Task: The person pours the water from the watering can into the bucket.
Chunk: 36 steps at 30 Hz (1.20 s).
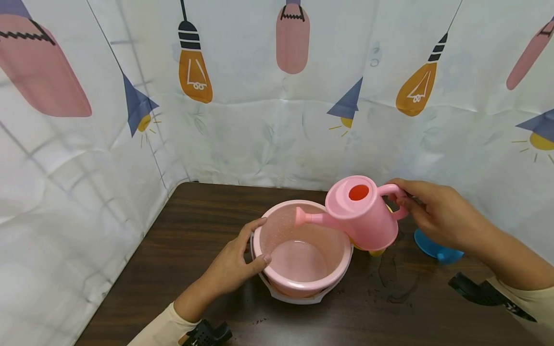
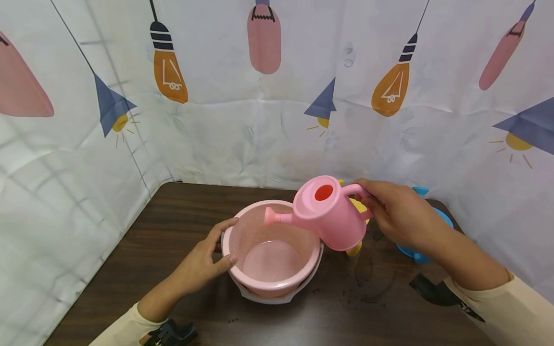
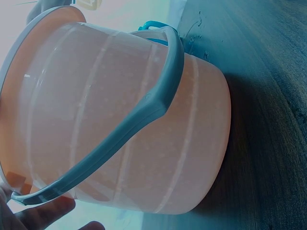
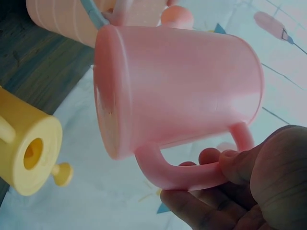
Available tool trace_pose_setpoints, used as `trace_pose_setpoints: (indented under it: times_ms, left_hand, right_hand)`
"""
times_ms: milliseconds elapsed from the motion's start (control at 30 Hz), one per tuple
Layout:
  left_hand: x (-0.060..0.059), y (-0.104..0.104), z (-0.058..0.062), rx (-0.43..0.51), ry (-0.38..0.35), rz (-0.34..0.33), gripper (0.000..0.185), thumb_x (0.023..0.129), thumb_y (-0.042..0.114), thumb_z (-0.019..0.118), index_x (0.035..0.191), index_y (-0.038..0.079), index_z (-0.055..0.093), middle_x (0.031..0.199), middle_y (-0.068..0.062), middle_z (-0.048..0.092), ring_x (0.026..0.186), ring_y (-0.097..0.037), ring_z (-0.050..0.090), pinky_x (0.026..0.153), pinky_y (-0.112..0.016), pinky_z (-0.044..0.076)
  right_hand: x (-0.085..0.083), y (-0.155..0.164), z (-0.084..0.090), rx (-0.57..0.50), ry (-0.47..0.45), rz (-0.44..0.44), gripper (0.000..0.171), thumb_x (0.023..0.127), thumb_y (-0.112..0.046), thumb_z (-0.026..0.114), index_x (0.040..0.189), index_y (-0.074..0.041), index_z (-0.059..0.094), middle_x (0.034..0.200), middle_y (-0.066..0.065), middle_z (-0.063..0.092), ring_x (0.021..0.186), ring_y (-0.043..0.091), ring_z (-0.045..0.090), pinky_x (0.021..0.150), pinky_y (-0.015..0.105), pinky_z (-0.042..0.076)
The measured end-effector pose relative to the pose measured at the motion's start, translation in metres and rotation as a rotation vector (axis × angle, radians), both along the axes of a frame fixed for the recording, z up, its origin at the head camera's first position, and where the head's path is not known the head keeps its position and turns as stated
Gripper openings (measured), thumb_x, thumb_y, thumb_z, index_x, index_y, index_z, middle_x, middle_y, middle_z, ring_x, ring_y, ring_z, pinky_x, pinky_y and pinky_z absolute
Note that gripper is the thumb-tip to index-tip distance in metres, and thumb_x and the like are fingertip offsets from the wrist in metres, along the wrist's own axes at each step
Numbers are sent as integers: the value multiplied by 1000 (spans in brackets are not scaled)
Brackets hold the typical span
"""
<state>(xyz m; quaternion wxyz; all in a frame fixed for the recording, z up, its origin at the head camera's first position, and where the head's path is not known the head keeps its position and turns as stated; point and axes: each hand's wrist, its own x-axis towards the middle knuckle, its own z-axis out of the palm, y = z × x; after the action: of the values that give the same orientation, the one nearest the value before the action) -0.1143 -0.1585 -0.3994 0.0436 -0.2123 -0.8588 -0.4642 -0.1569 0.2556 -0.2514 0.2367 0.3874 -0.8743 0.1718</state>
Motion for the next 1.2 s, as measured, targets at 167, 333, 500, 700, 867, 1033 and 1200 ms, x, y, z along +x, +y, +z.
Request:
trace_pose_setpoints:
  times_ms: [167, 333, 500, 700, 867, 1033, 1200]
  left_hand:
    - [0, 0, 0, -1, -3, 2, 74, 92, 39, 69, 157, 29, 33, 144, -16, 54, 114, -27, 66, 92, -50, 52]
    - [1, 1, 1, -7, -13, 8, 74, 93, 40, 68, 157, 30, 33, 145, -16, 53, 115, -28, 66, 93, -51, 52]
    - [1, 1, 1, -13, -16, 9, 74, 93, 41, 68, 157, 31, 33, 144, -16, 53, 114, -27, 66, 92, -49, 52]
    - [1, 1, 1, -8, -18, 9, 73, 93, 41, 68, 156, 31, 33, 144, -16, 53, 114, -27, 66, 92, -48, 52]
    - [1, 1, 0, -6, -17, 9, 73, 93, 41, 68, 156, 31, 33, 145, -15, 53, 114, -26, 66, 92, -48, 52]
    - [1, 1, 0, -7, -13, 12, 73, 93, 41, 68, 157, 31, 33, 146, -15, 52, 115, -26, 66, 92, -47, 53]
    - [1, 1, 0, -10, -11, 15, 73, 93, 41, 68, 157, 31, 33, 145, -15, 53, 114, -25, 66, 92, -47, 53]
  right_hand:
    - [0, -1, 2, 3, -7, 15, 49, 78, 13, 78, 120, -12, 70, 95, -6, 68, 74, 6, 63, 68, 12, 46]
    - [1, -1, 2, 12, -14, 4, 48, 80, 12, 77, 120, -13, 70, 94, -7, 67, 73, 5, 61, 66, 13, 45]
    - [3, -1, 2, 20, -19, -15, 45, 82, 9, 77, 119, -15, 70, 90, -11, 63, 73, 3, 56, 67, 13, 44]
    - [5, 0, 2, 19, -25, -26, 45, 82, 9, 77, 120, -16, 70, 91, -12, 64, 72, 3, 54, 64, 14, 42]
    - [6, 1, 2, 9, -30, -17, 48, 81, 11, 77, 121, -15, 71, 94, -10, 67, 73, 3, 58, 66, 13, 44]
    - [4, -1, 3, -1, -40, 31, 47, 84, 10, 76, 123, -17, 71, 97, -12, 69, 75, 2, 66, 73, 11, 46]
    - [2, -1, 5, 11, -39, 54, 48, 82, 11, 76, 123, -15, 70, 96, -12, 68, 75, 3, 67, 72, 12, 48]
